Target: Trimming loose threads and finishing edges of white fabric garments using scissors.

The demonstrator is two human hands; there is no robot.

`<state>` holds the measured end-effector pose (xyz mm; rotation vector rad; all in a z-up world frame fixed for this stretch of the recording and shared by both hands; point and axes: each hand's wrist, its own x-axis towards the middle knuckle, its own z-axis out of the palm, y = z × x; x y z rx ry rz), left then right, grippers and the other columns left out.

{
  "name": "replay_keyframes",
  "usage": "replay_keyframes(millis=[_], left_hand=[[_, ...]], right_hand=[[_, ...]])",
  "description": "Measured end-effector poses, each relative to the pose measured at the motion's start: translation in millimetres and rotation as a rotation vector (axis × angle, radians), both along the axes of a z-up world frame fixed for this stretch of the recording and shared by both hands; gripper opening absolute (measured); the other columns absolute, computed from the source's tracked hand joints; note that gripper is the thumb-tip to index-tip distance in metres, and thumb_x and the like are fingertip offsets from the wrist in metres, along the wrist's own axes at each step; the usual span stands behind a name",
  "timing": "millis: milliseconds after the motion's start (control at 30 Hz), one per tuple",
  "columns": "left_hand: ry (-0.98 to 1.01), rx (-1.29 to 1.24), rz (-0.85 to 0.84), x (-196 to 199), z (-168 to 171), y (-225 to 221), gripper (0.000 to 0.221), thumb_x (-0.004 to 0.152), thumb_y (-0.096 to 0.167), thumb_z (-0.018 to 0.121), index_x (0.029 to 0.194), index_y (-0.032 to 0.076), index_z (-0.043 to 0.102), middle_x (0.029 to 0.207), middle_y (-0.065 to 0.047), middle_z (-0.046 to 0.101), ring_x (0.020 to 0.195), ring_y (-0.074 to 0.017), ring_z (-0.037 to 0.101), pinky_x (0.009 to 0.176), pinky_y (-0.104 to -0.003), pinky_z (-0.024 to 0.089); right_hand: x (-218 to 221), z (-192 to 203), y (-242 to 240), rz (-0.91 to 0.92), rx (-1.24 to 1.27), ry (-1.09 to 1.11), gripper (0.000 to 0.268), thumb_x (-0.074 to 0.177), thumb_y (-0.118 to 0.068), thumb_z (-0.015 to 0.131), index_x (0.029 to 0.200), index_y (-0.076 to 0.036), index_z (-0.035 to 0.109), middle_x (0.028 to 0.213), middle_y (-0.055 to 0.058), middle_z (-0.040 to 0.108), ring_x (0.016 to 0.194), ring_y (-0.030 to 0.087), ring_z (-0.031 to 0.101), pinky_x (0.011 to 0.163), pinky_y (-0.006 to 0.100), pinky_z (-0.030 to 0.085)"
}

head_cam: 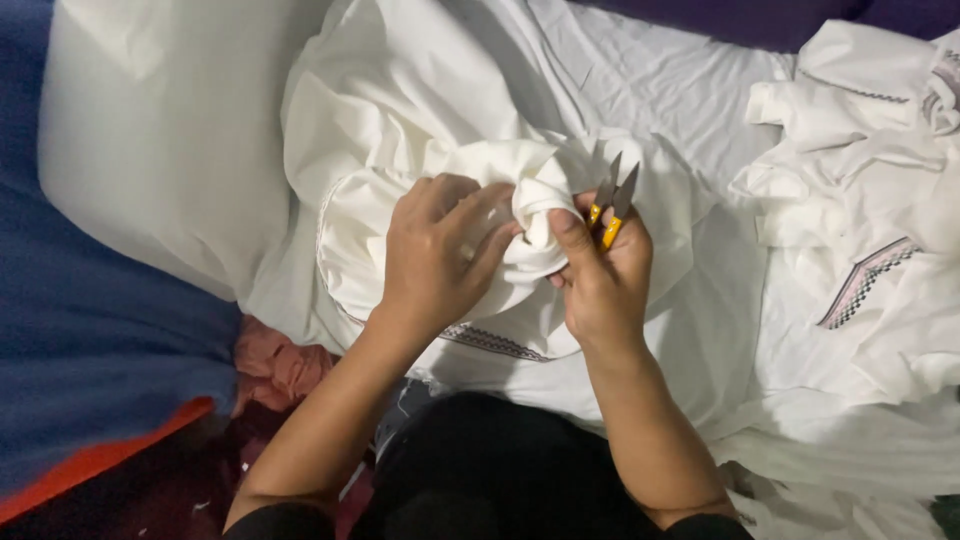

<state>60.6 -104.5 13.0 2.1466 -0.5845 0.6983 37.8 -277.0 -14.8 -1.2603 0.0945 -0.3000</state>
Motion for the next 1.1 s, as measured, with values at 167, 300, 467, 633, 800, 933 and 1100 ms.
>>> replay_keyframes(millis=[167,300,467,633,800,933,1100], left_hand=[[0.127,0.199,0.045,7,-10,-8,0.019,0.081,0.019,0.082,0.099,0.015,0.079,0.087,-0.005,0.066,0.082,-0.0279,0.063,0.073,-0.040,0.049],[0.098,-0.125,-0.051,26,-2,2,0.006,0.089,0.003,0.076,0.093,0.007,0.075,0.085,-0.013,0.062,0.077,-0.0343,0.062,0.066,-0.042,0.050],[0.411,-0.659,-0.176,32,35,16,0.009,0.103,0.016,0.063,0.096,0.011,0.061,0.089,-0.001,0.053,0.078,-0.0125,0.047,0.066,-0.025,0.038],[0.428,-0.768,-0.259,29,31,10,0.012,0.106,0.013,0.059,0.097,0.005,0.058,0.096,-0.003,0.052,0.091,-0.0130,0.048,0.083,-0.025,0.042],[0.396,-0.619,-0.393,20,35,4,0.014,0.104,0.014,0.060,0.097,0.002,0.060,0.098,-0.008,0.052,0.095,-0.0181,0.051,0.090,-0.032,0.044],[0.400,-0.619,-0.366,12,30,9,0.015,0.105,0.014,0.059,0.097,0.002,0.060,0.095,-0.008,0.051,0.091,-0.0183,0.051,0.087,-0.032,0.044],[0.524,-0.985,-0.109,34,-14,20,0.010,0.106,0.010,0.056,0.097,0.005,0.058,0.083,0.000,0.050,0.077,-0.0128,0.057,0.074,-0.024,0.049]], right_hand=[[-3,2,-2,-0.064,-0.113,-0.044,0.027,0.094,-0.017,0.076,0.101,0.001,0.058,0.070,0.009,0.055,0.047,0.013,0.056,0.033,0.023,0.044],[1,-15,-17,-0.144,-0.252,-0.023,0.020,0.097,-0.014,0.074,0.099,0.001,0.061,0.070,0.007,0.058,0.050,0.009,0.058,0.038,0.019,0.047],[18,-36,-14,-0.158,-0.321,0.132,0.006,0.099,-0.002,0.061,0.094,-0.005,0.062,0.083,0.005,0.068,0.068,0.008,0.060,0.050,0.022,0.047],[15,3,-31,-0.331,-0.583,-0.198,0.014,0.101,-0.010,0.073,0.111,-0.005,0.065,0.095,0.005,0.060,0.057,0.007,0.047,0.055,0.020,0.044],[19,44,-27,0.083,-0.826,-0.526,0.029,0.089,-0.017,0.086,0.112,-0.003,0.075,0.100,0.013,0.068,0.079,0.030,0.069,0.071,0.039,0.058],[22,30,-18,0.021,-0.920,-0.565,0.010,0.094,0.002,0.075,0.103,0.002,0.071,0.091,0.013,0.066,0.070,0.032,0.069,0.065,0.038,0.057],[10,49,-39,-0.022,-0.438,-0.392,0.006,0.098,0.003,0.073,0.102,0.005,0.069,0.081,0.008,0.058,0.054,0.010,0.053,0.053,0.023,0.048]])
